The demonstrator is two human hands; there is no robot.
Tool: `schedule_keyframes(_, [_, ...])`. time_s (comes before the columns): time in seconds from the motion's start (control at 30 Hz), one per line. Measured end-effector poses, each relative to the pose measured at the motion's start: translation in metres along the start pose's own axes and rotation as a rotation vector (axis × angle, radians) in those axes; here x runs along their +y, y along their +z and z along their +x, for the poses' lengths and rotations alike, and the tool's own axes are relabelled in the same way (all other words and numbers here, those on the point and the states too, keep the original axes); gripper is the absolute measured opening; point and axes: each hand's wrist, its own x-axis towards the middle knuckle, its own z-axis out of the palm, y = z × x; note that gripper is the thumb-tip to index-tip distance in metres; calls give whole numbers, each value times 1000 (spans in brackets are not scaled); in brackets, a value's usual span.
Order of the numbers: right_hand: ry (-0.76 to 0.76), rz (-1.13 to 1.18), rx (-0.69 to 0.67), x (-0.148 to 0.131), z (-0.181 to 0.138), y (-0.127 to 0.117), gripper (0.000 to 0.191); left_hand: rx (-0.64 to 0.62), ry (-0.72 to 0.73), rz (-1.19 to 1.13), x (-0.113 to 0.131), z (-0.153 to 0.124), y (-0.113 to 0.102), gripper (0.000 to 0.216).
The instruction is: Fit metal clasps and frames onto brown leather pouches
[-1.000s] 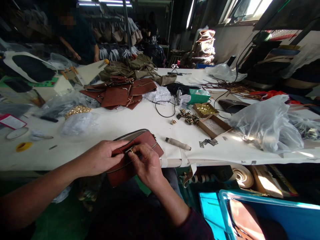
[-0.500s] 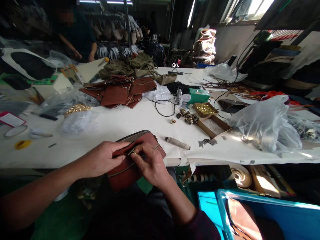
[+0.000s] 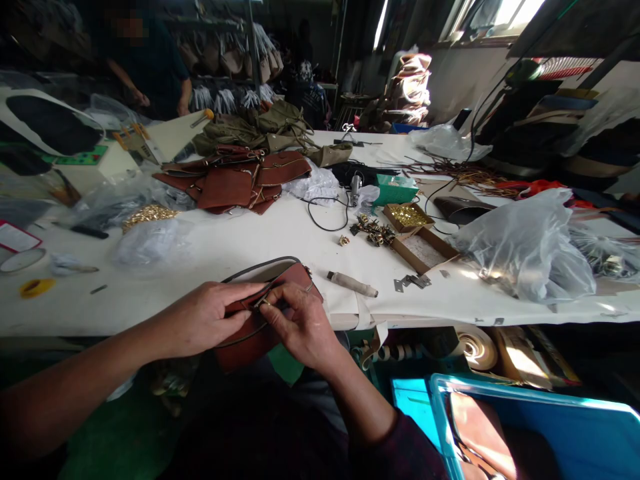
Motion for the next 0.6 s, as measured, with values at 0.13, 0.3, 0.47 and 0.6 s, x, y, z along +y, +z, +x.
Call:
schedule_keyframes(0.13, [117, 151, -60, 8, 4, -4, 23, -64, -64, -144, -6, 3, -7, 47])
schedule_keyframes(0.3, [165, 286, -70, 15, 8, -3, 25, -68, -172, -305, -11, 4, -10, 42])
schedule_keyframes(0.47, [102, 57, 87, 9, 11, 10, 26, -30, -218, -271, -9, 4, -12, 37])
schedule_keyframes(0.6, [48, -35, 206, 5, 13, 21, 17, -37, -227, -284, -12, 5, -15, 37])
